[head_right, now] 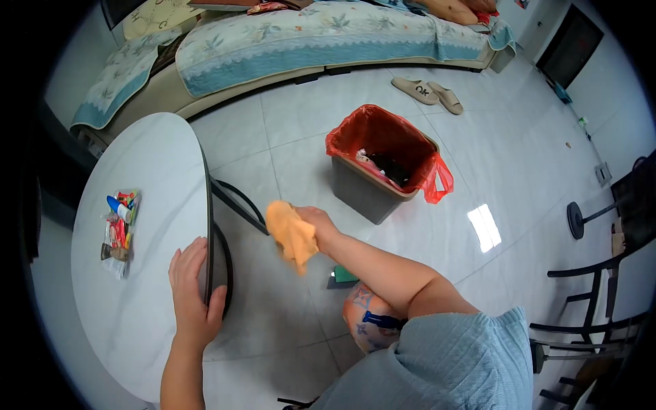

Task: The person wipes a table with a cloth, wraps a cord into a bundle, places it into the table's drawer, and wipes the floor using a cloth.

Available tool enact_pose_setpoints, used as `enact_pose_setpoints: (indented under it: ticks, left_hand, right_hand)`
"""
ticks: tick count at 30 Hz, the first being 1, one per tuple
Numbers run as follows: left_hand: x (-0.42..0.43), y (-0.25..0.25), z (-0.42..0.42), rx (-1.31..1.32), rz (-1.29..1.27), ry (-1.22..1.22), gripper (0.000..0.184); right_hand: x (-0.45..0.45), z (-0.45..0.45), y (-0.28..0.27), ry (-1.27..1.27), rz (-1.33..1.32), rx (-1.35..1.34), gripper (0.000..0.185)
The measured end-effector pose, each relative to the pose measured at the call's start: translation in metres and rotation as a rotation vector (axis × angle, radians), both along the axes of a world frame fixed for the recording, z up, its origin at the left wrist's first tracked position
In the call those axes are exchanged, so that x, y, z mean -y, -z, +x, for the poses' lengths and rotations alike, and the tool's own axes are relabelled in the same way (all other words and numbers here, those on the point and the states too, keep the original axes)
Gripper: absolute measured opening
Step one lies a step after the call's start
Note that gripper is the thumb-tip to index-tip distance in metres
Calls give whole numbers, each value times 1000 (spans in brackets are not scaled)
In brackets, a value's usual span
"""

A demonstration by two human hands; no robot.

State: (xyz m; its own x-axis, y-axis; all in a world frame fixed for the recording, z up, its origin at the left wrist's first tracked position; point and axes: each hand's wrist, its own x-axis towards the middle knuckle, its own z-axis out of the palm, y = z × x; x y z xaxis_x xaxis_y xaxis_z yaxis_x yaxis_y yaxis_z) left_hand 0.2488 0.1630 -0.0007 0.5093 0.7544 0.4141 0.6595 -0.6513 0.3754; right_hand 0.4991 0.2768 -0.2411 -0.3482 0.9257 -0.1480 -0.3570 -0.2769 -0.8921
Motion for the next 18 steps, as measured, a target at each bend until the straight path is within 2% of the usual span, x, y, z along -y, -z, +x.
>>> enact_pose_setpoints:
  ticks: [1, 2, 3, 5, 8, 9, 10, 12, 14, 15, 16, 18]
  left_hand:
    - [-2, 2, 2, -45, 24, -33, 62]
    - [-3, 3, 4, -90, 48, -64, 61]
    - [-4, 3, 5, -95, 47, -54, 61]
    - [-4, 4, 6, -151, 25, -93, 60]
    - [-7, 2, 8, -207, -30, -106, 65]
    - [-12, 2, 10, -213, -40, -110, 65]
    - [-19, 1, 14, -275, -47, -156, 68]
    - [-36, 1, 24, -404, -72, -242, 73]
    - [-60, 2, 32, -474, -60, -289, 72]
    - [-76, 8, 34, -470, -15, -297, 68]
    - [-90, 15, 37, -467, 24, -339, 65]
    - [-107, 29, 38, -482, 48, -396, 62]
  right_hand:
    - [-5, 3, 4, 102, -46, 60, 33]
    - [0, 17, 9, 297, -381, -139, 32]
    - [2, 25, 16, 306, -383, -146, 32]
    - [3, 35, 38, 358, -479, 17, 31]
    - [10, 41, 34, 336, -583, 148, 34]
    - [6, 45, 49, 330, -594, 146, 34]
    - [-1, 50, 81, 269, -262, 593, 34]
    - [-8, 58, 140, 210, 153, 1015, 34]
    - [7, 52, 141, 199, 111, 1110, 34]
    - [15, 45, 101, 169, 29, 1217, 35]
    - [20, 40, 84, 66, 15, 1211, 29]
    - [30, 32, 99, -64, 3, 1192, 24]
